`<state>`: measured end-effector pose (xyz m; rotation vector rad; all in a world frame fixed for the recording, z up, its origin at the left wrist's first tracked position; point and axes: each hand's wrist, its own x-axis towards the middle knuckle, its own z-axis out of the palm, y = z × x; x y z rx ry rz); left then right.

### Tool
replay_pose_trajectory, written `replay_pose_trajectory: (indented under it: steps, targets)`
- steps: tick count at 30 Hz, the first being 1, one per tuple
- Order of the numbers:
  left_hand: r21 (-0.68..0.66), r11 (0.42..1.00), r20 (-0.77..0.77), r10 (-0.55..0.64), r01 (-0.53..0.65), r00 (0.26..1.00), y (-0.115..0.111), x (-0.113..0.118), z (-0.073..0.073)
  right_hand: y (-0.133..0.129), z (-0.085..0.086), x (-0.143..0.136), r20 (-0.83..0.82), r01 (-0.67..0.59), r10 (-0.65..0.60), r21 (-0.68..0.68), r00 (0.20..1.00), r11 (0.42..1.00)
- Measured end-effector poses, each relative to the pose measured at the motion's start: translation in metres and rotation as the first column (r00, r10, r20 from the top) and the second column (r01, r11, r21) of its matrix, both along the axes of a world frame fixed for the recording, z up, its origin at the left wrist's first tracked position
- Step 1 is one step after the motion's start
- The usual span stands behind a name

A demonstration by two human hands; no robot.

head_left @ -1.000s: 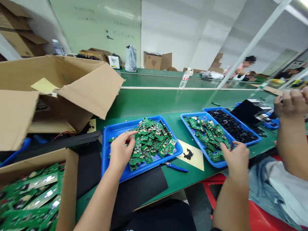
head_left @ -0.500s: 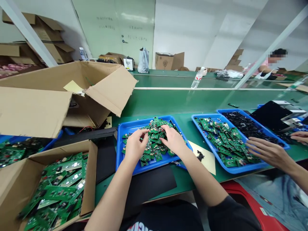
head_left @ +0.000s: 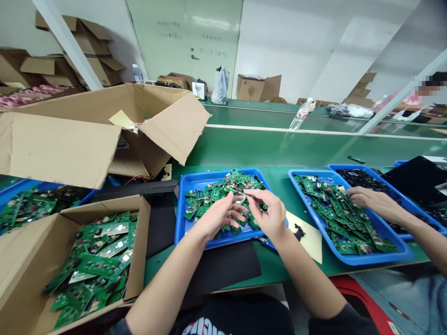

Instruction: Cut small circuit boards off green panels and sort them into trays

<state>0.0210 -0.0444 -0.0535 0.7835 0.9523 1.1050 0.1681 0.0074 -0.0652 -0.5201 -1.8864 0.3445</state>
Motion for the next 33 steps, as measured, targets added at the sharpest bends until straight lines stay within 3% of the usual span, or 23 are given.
replay_pose_trajectory:
  steps: [4,9,13,17,20,22,26,33]
  targets:
    - [0.005,0.999,0.168,0.047,-0.049,0.985,-0.001,-0.003,0.003,-0.013,0.001,-0.006,0.084,-0.194,0.185,0.115,0.979,0.974]
    - [0.017,0.997,0.282,0.073,-0.081,0.957,-0.004,-0.006,0.01,-0.018,-0.005,-0.011,0.155,-0.284,0.26,0.158,0.953,0.946]
    - [0.011,0.993,0.326,0.11,-0.12,0.939,-0.005,-0.004,0.011,-0.019,-0.007,-0.011,0.136,-0.293,0.278,0.1,0.951,0.951]
    - [-0.012,0.949,0.328,0.301,-0.314,0.896,0.0,-0.005,0.008,-0.018,0.002,-0.009,-0.037,-0.246,0.244,-0.056,0.969,0.968]
    - [0.083,0.892,0.26,0.411,-0.444,0.874,0.003,-0.007,0.006,-0.013,0.012,-0.006,-0.081,-0.263,0.251,-0.254,0.965,0.931]
    - [0.187,0.867,0.152,0.44,-0.463,0.885,0.002,-0.008,0.005,-0.01,0.017,-0.005,-0.049,-0.29,0.291,-0.342,0.955,0.894]
    - [0.333,0.869,-0.061,0.408,-0.367,0.911,-0.002,-0.008,0.003,-0.007,0.018,-0.006,0.071,-0.281,0.327,-0.362,0.943,0.889]
    - [0.392,0.879,-0.276,0.392,-0.27,0.878,-0.004,-0.009,0.008,-0.007,0.012,-0.009,0.104,-0.285,0.343,-0.366,0.934,0.886]
